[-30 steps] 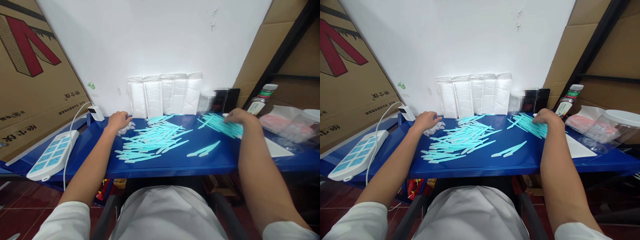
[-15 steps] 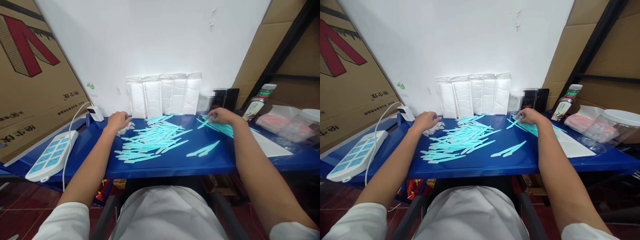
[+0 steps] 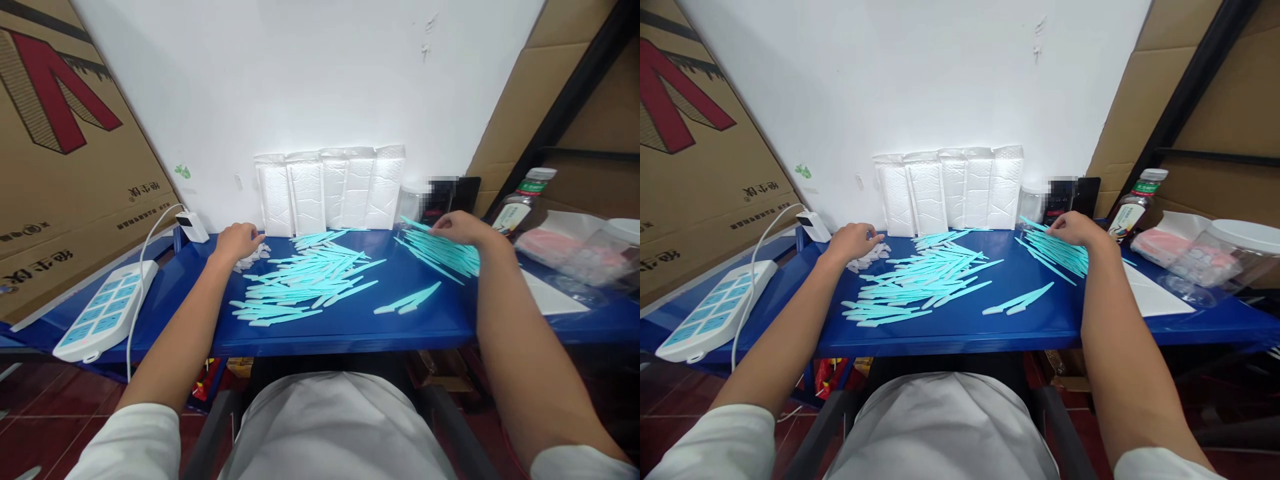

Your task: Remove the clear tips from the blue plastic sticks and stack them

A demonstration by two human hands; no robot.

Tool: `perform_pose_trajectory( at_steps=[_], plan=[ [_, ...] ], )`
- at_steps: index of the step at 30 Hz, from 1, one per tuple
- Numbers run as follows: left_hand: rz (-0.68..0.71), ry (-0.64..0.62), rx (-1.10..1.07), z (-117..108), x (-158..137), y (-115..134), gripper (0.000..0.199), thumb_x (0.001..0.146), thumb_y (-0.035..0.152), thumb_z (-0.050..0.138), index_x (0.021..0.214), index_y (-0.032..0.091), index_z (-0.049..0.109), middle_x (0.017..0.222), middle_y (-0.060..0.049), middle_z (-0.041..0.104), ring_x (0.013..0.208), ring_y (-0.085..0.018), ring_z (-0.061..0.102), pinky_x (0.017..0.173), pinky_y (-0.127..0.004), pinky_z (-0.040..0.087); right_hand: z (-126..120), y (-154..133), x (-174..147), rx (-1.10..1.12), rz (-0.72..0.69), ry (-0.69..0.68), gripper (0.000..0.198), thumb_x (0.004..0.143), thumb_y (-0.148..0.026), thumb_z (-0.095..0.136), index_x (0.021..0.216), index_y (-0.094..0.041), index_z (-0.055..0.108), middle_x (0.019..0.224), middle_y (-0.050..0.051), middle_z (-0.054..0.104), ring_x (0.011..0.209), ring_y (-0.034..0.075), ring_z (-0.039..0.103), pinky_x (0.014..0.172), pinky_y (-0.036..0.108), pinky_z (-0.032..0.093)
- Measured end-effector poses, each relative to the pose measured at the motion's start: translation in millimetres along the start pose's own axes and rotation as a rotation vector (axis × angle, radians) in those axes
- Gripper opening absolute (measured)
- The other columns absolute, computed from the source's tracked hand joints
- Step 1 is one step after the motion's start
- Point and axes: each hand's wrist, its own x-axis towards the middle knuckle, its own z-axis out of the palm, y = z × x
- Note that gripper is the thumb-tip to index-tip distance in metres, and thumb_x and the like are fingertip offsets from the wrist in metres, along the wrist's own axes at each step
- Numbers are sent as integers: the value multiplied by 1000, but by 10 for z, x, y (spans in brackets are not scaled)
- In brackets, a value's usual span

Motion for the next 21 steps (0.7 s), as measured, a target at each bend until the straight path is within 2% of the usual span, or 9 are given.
perform_pose_trajectory(
  at_steps=[3,8,12,15,19,21],
  plan=[
    [11,-2,1,-2,-3,3,47,96,62,51,105,23,76,108,-17,76,102,-36,71,84,-42,53,-53,140,-33,-76,146,10,21,86,-34,76,83,-14,79,92,15,78,85,27,70,73,34,50],
    [4,-10,-1,-3,-4,10,47,96,62,52,106,23,76,109,-17,76,103,-36,71,86,-42,53,-52,145,-51,-108,174,-35,23,83,-38,81,84,-14,79,94,15,79,84,26,69,73,34,50],
    [8,-9,-3,-12,-14,19,46,96,61,52,105,22,76,108,-17,76,102,-36,71,85,-42,53,-40,-24,-63,-86,35,-55,35,77,-45,85,92,-13,80,94,13,78,87,25,68,72,32,49],
    [9,-15,-8,-15,-17,21,48,96,62,51,106,22,76,108,-17,76,102,-37,71,85,-42,53,-25,-139,-101,-64,-96,-195,42,71,-52,89,91,-16,81,90,9,77,90,25,67,74,31,48],
    [10,-17,-8,-13,-14,21,48,97,62,51,106,23,76,107,-16,77,103,-36,71,86,-42,53,19,-189,-144,-101,-86,-345,34,68,-47,91,84,-19,82,88,6,79,89,25,69,74,32,49],
    [7,-15,-5,-13,-13,23,47,97,62,51,106,23,76,108,-17,77,103,-36,71,85,-42,54,52,-187,-142,-134,-107,-257,28,66,-43,93,77,-19,82,82,6,78,81,24,69,68,31,48]
  ],
)
